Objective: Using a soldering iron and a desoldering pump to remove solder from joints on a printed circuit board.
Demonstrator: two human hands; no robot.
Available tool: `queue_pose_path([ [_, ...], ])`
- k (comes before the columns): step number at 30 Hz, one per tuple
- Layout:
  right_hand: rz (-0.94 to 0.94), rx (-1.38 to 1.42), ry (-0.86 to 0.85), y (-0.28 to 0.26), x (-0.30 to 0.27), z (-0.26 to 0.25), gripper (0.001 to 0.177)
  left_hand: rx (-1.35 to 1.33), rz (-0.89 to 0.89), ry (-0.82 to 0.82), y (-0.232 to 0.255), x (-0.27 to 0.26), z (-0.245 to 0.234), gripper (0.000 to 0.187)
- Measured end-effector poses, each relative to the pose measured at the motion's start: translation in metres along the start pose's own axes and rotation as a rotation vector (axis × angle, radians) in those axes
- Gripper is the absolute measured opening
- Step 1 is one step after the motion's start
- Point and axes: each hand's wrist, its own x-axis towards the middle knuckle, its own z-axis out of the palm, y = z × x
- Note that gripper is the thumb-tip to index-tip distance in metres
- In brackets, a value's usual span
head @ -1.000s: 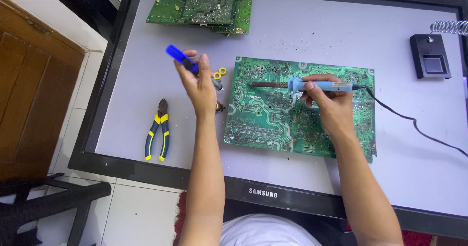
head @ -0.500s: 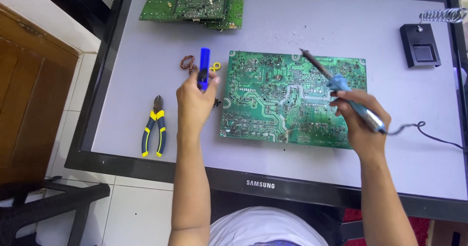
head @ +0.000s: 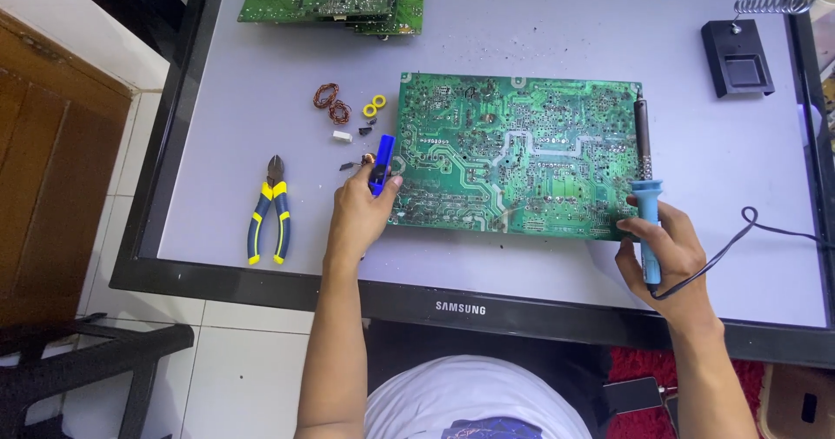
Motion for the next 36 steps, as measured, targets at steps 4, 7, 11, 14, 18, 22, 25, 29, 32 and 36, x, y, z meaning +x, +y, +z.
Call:
queue_pose_path([
  [4,-0.016,-0.094,-0.023,0.021,-0.017,0.005,0.04,-0.027,-0.006,0.013,-0.003,0.001,0.003,0.039],
  [7,-0.082,-0.259,-0.004,0.033,-0.023,0.013,0.039,-0.069,-0.058,0.013,-0.001,0.001,0.003,0.041],
  [11,-0.143,-0.161,0.102,0.027,-0.015,0.009,0.021,-0.202,-0.119,0.022,0.018,-0.002,-0.004,0.037],
  [14,-0.148,-0.135,0.177,0.024,-0.003,0.001,0.01,-0.303,-0.133,0.021,0.047,-0.004,-0.02,0.04],
  [18,-0.144,-0.069,0.264,0.017,0.026,-0.02,0.012,-0.575,-0.205,-0.022,0.079,0.009,-0.033,0.034],
  [22,-0.163,-0.117,0.296,0.026,0.044,-0.027,0.009,-0.763,-0.215,-0.041,0.09,0.018,-0.033,0.026],
  [25,-0.165,-0.132,0.297,0.026,0.045,-0.027,0.018,-0.801,-0.241,-0.021,0.088,0.014,-0.033,0.031],
  [29,-0.176,-0.126,0.257,0.027,0.024,-0.02,0.014,-0.606,-0.217,-0.093,0.067,0.002,-0.032,0.035],
  [32,-0.19,-0.178,0.219,0.03,0.002,-0.009,0.01,-0.513,-0.196,-0.142,0.042,-0.004,-0.026,0.038],
  [36,-0.231,-0.294,0.187,0.039,-0.022,0.008,0.016,-0.407,-0.222,-0.21,0.028,-0.007,-0.016,0.039],
])
